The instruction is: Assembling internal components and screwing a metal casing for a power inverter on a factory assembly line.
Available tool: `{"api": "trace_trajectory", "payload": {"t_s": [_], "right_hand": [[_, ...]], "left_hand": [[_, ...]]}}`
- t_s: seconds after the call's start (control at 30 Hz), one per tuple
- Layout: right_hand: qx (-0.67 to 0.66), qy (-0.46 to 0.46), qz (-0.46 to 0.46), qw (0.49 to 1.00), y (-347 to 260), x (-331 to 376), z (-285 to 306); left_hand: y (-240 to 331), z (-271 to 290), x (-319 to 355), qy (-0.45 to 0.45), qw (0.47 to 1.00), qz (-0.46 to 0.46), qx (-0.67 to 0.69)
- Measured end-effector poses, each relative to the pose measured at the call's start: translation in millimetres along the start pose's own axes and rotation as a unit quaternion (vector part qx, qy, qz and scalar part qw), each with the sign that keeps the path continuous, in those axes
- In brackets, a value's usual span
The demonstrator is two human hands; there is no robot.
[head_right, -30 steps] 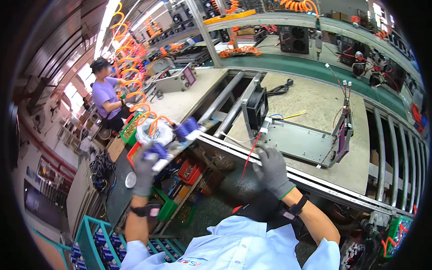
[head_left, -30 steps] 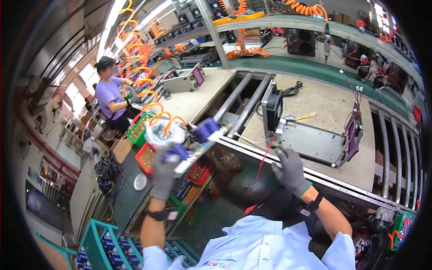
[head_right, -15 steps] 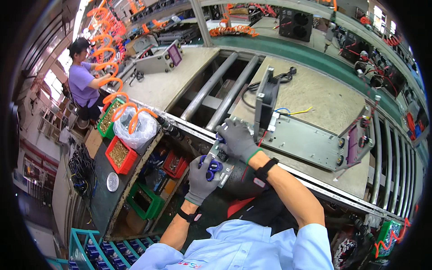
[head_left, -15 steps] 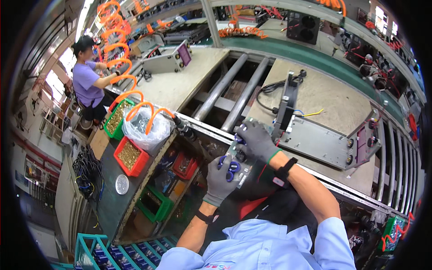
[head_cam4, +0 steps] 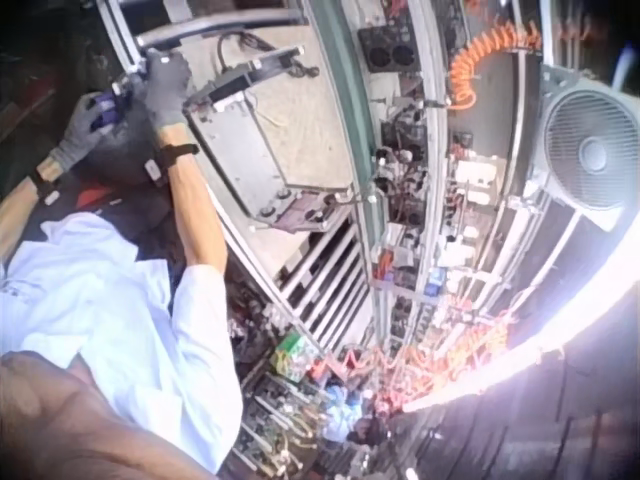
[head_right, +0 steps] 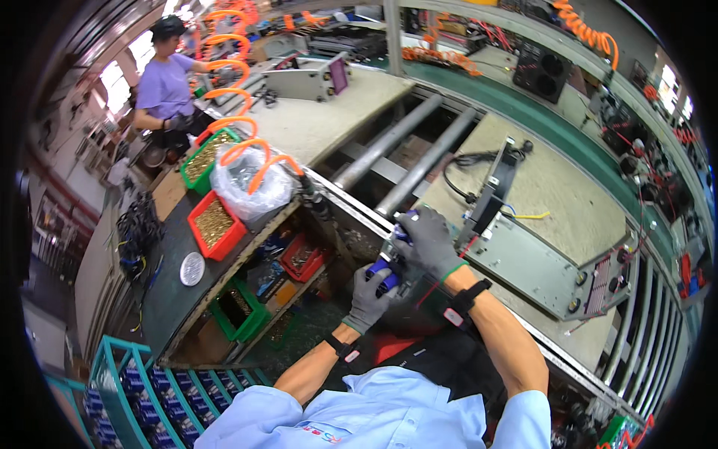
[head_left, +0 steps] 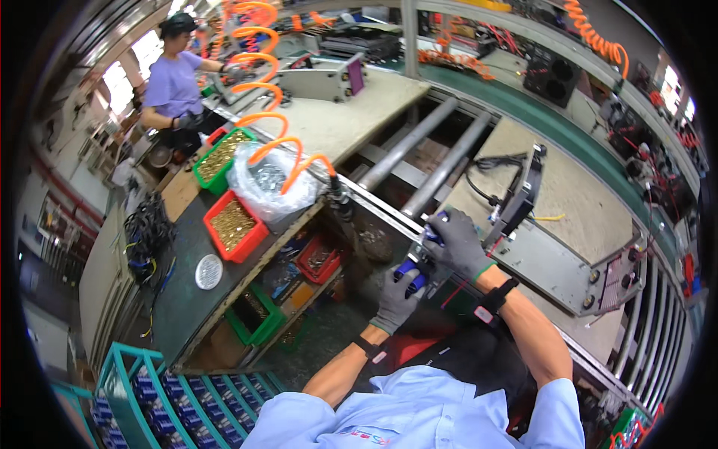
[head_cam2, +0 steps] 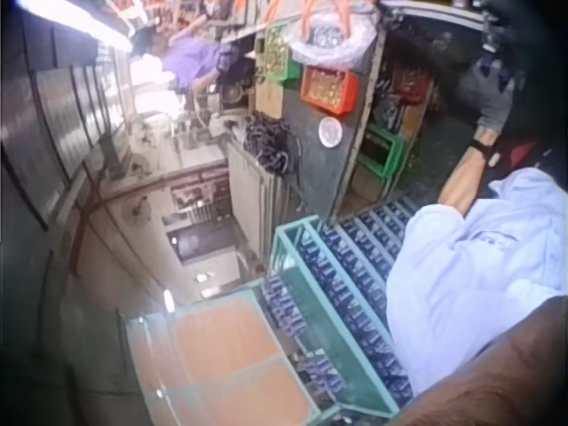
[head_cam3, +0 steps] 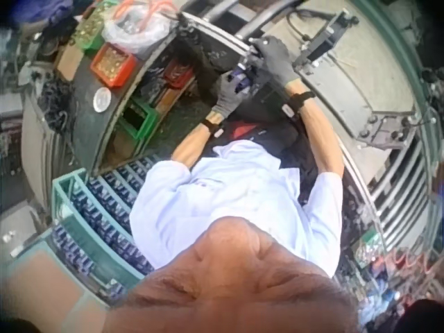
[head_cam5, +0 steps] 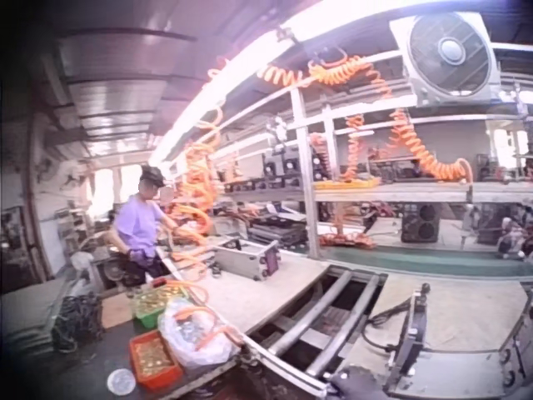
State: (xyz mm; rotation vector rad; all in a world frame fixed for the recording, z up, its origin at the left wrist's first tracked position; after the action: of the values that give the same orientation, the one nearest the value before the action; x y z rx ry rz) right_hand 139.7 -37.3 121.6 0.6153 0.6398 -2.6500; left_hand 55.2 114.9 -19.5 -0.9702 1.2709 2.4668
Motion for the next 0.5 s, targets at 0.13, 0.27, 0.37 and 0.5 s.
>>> {"api": "trace_trajectory", "payload": {"t_s": [0.13, 0.27, 0.37, 0.5], "right_hand": [[-0.17, 0.088, 0.049, 0.98, -57.4, 10.3, 50.1], [-0.583, -0.056, -0.162, 0.794, -95.2, 41.3, 60.9], [-0.69, 0.006, -0.276, 0.67, -85.3, 69.7, 69.8], [-0.733, 0.068, -0.394, 0.55, -43.3, 105.0, 76.5]], "left_hand": [[47.4, 83.0, -14.5, 0.082, 0.992, -0.092, -0.024], [86.8, 169.1, -29.7, 0.145, 0.981, -0.102, 0.077], [77.2, 242.5, -42.9, 0.291, 0.956, 0.04, -0.008], [23.3, 373.8, -64.8, 0.418, 0.898, 0.103, -0.086]]}}
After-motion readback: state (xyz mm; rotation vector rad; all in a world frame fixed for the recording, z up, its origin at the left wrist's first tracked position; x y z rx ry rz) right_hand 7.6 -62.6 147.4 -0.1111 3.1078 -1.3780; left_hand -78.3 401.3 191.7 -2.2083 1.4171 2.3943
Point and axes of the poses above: each hand's wrist, its own x-axis away from the middle knuckle, its own z-axis out of the back of the hand, y = z × x, the point moved 7 cm from there along -x, towards the middle knuckle, and after that the axes turned 13 degrees about y, right-handed, at the moved point
